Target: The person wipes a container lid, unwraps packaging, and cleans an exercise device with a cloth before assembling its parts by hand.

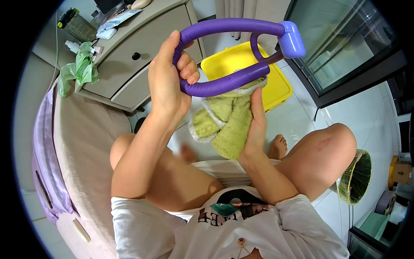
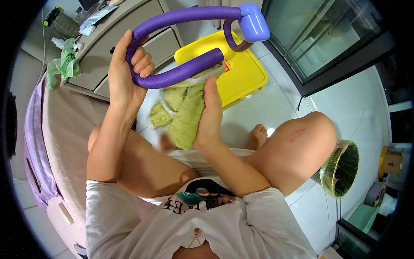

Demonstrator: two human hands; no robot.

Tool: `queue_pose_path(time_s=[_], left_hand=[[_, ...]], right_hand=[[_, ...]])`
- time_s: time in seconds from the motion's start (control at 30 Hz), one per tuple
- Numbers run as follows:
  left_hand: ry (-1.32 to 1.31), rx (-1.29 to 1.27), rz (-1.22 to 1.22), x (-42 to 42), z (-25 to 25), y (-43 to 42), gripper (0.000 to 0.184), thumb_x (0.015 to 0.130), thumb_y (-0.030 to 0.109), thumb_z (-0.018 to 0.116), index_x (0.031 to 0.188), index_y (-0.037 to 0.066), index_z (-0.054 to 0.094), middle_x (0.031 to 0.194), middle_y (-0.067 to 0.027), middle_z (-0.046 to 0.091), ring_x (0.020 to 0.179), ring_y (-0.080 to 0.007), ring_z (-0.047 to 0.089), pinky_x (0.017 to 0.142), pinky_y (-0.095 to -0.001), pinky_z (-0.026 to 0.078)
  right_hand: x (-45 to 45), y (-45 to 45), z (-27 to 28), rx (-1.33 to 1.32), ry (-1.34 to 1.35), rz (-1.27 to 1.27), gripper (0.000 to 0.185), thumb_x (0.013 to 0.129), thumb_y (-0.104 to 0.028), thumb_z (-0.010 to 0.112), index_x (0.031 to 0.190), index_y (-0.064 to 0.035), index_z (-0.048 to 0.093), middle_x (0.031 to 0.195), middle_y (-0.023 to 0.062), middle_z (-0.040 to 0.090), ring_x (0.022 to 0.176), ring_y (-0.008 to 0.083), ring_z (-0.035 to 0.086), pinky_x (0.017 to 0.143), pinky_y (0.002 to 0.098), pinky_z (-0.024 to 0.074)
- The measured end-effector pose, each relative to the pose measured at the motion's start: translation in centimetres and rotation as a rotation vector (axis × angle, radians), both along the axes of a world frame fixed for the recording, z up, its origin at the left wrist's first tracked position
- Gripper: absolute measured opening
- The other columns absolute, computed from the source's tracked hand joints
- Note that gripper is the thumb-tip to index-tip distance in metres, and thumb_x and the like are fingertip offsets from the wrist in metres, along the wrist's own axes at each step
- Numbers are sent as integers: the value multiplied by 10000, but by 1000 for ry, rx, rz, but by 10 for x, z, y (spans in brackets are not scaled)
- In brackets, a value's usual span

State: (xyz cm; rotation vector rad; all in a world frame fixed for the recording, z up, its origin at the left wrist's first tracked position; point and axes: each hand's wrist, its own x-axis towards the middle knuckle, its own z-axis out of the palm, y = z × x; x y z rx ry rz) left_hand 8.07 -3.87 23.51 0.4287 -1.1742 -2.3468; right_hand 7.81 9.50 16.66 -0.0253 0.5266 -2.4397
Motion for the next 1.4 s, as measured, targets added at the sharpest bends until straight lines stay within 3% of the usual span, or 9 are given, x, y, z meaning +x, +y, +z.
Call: queue_pose_path(time_s=[0.23, 0.33, 0.4, 0.43, 0.5, 0.7, 1.03, 1.17, 1.4], left_hand=[[10, -49, -17, -2, 2, -1, 277, 888, 282, 540, 854, 7, 526, 534, 44, 292, 449, -61, 283, 398, -215, 243], [-9, -66, -4, -1, 3, 4, 309, 902, 287, 522, 918, -20, 549, 550, 51, 268, 463, -52, 264, 402, -206, 242], [-31, -84, 12, -1, 6, 8, 301, 903, 286, 521, 914, -13, 551, 551, 49, 273, 469, -54, 268, 410, -208, 237], [-31, -80, 15, -1, 5, 7, 301, 903, 286, 521, 914, -13, 551, 551, 49, 273, 469, -54, 268, 410, -208, 237], [-5, -140, -7, -2, 2, 3, 238, 874, 248, 562, 756, 66, 465, 546, 28, 323, 474, -67, 304, 420, -216, 261], [-23, -6, -24, -2, 6, 5, 284, 910, 278, 504, 906, -3, 548, 547, 50, 282, 474, -56, 272, 419, -208, 222], [10, -225, 45, 5, 10, 9, 258, 898, 243, 528, 725, 92, 412, 552, 32, 296, 470, -67, 282, 419, -210, 231], [19, -341, 47, 2, 5, 10, 242, 897, 236, 529, 733, 97, 419, 552, 29, 296, 466, -67, 280, 410, -216, 229], [44, -243, 34, 5, 8, 11, 222, 899, 212, 512, 733, 100, 417, 532, 25, 301, 431, -72, 271, 391, -216, 229]], right_hand=[[-9, 2, -6, 137, 103, -517, 407, 962, -336, 389, 1228, -30, 419, 1126, 99, 520, 966, 209, 557, 865, 357, 451], [-7, 9, 6, 412, 512, -783, 364, 946, -261, 432, 1235, -39, 445, 1191, 122, 477, 1062, 269, 488, 910, 396, 401], [-8, 16, 13, 1128, 1502, -856, 353, 875, -157, 530, 1197, -15, 506, 1123, 151, 458, 1020, 276, 440, 881, 358, 378], [5, 8, 23, 1150, 1544, -670, 363, 818, -115, 570, 1167, -20, 558, 1036, 147, 428, 962, 271, 403, 836, 329, 365], [15, -2, 18, 1103, 1532, -602, 399, 799, -82, 582, 1196, -44, 555, 993, 133, 407, 930, 271, 412, 812, 334, 375], [0, 7, 26, 1252, 1461, -651, 283, 816, -69, 573, 1095, -24, 584, 960, 156, 427, 846, 281, 456, 753, 338, 403], [-25, 23, 14, 1254, 1446, -796, 359, 802, -125, 613, 1138, -13, 556, 965, 160, 434, 847, 303, 485, 692, 362, 435], [9, 1, 15, 1160, 1444, -561, 366, 788, -129, 619, 1127, -5, 563, 942, 149, 421, 874, 269, 447, 761, 340, 392], [-44, 6, -27, 1149, 1320, -830, 286, 791, -137, 630, 1046, -11, 595, 933, 139, 443, 824, 294, 484, 667, 350, 426]])
